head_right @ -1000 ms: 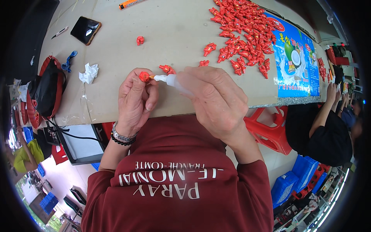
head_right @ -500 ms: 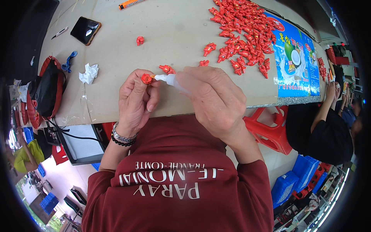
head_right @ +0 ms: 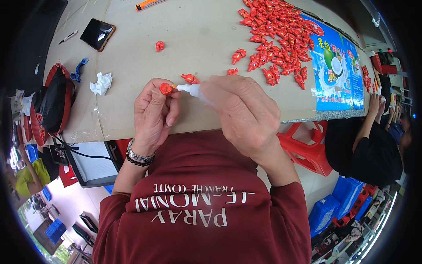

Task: The person repeatedly picks up small red plastic containers, applies a white substance from a squeeze bottle into each one, and places the filled containers on the table. The process is performed one at a time in a repetitive loop.

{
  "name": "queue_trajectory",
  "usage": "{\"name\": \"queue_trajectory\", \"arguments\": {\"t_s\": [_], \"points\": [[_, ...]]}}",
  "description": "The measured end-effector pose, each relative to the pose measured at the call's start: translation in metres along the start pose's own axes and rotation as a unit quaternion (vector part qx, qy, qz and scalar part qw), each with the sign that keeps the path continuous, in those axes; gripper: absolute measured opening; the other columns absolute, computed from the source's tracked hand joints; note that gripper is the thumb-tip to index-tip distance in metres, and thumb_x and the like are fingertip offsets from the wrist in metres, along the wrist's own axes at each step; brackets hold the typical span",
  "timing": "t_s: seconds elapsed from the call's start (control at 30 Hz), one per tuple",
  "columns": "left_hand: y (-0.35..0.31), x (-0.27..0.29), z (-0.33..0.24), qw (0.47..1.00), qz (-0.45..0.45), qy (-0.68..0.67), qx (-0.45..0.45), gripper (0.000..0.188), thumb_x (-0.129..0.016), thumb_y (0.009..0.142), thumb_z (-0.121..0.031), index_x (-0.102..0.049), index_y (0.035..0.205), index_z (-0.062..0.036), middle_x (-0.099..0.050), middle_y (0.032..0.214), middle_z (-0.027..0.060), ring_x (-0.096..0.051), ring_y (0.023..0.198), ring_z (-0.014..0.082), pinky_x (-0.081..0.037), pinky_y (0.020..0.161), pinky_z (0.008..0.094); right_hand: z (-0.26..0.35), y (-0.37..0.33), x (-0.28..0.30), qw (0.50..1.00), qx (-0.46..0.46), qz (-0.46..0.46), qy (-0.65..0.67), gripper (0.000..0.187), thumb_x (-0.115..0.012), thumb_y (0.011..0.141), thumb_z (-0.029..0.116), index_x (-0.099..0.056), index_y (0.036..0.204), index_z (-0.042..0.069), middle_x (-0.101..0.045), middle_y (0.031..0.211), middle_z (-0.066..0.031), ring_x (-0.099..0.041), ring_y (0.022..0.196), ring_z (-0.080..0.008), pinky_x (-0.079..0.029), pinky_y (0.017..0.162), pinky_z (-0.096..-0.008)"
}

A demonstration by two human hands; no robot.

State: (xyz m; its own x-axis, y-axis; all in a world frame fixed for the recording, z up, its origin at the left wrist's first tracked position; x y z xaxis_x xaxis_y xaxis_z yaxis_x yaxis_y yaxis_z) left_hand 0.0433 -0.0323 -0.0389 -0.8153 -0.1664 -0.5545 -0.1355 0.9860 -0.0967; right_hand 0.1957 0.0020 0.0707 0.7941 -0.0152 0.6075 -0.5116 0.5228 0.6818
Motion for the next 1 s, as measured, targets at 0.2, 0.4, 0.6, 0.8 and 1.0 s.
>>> {"name": "queue_trajectory", "arguments": {"t_s": [0.2, 0.4, 0.6, 0.8, 1.0], "points": [[0.0, 0.002, -0.001, 1.0, -0.003, -0.002, -0.017, 0.028, -0.047, 0.099, -0.031, -0.053, 0.099, -0.0041, -0.059, 0.088, 0.0044, -0.041, 0.049, 0.0049, -0.03, 0.044, 0.0185, 0.001, 0.001, 0.001, 1.0, -0.001, -0.004, -0.003, 0.036, -0.077, 0.061, -0.007, -0.067, 0.095, 0.0, -0.067, 0.089, -0.0142, -0.066, 0.079, -0.0249, -0.054, 0.067, -0.0313], [0.001, 0.003, -0.006, 0.999, 0.004, -0.003, -0.041, 0.024, -0.049, 0.099, -0.025, -0.055, 0.102, -0.0016, -0.06, 0.093, 0.0048, -0.041, 0.05, 0.0043, -0.034, 0.046, 0.0185, 0.002, 0.002, 0.001, 1.0, 0.004, -0.002, -0.015, 0.035, -0.076, 0.061, -0.008, -0.067, 0.093, -0.001, -0.067, 0.088, -0.0142, -0.066, 0.079, -0.0248, -0.054, 0.068, -0.0311], [0.001, 0.005, -0.009, 0.998, -0.004, 0.033, -0.062, 0.022, -0.051, 0.098, -0.021, -0.055, 0.103, -0.0001, -0.059, 0.093, 0.0044, -0.041, 0.051, 0.0044, -0.034, 0.046, 0.0188, 0.005, 0.004, 0.002, 1.0, 0.01, 0.002, -0.023, 0.035, -0.074, 0.061, -0.009, -0.067, 0.094, -0.001, -0.067, 0.088, -0.0144, -0.066, 0.079, -0.0251, -0.054, 0.068, -0.0314], [0.001, 0.008, -0.011, 0.995, -0.021, 0.062, -0.08, 0.022, -0.054, 0.097, -0.021, -0.056, 0.104, -0.0011, -0.062, 0.092, 0.006, -0.041, 0.05, 0.0046, -0.031, 0.044, 0.0175, 0.006, 0.004, 0.001, 1.0, 0.006, 0.002, -0.019, 0.035, -0.074, 0.062, -0.009, -0.067, 0.096, -0.001, -0.067, 0.088, -0.0144, -0.066, 0.079, -0.0252, -0.054, 0.068, -0.0318], [0.001, 0.016, -0.01, 0.997, -0.042, 0.03, -0.066, 0.02, -0.055, 0.096, -0.019, -0.055, 0.105, -0.0015, -0.062, 0.094, 0.0066, -0.041, 0.049, 0.0047, -0.031, 0.044, 0.0178, -0.021, 0.012, 0.001, 0.989, -0.126, -0.002, 0.074, 0.037, -0.071, 0.069, -0.01, -0.063, 0.105, -0.002, -0.064, 0.093, -0.0112, -0.066, 0.083, -0.0224, -0.055, 0.068, -0.0298]]}}
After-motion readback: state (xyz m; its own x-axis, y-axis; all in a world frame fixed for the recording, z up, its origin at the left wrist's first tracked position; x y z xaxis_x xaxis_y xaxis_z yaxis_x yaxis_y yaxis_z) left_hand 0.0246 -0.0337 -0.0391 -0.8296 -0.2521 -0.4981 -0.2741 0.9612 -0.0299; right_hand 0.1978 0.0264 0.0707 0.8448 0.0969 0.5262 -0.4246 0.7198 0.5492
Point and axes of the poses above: each hand's wrist, its own y-axis towards the middle knuckle, its own x-axis out of the back of the hand, z = x × y, the point moved 8 cm from there along y, towards the middle knuckle
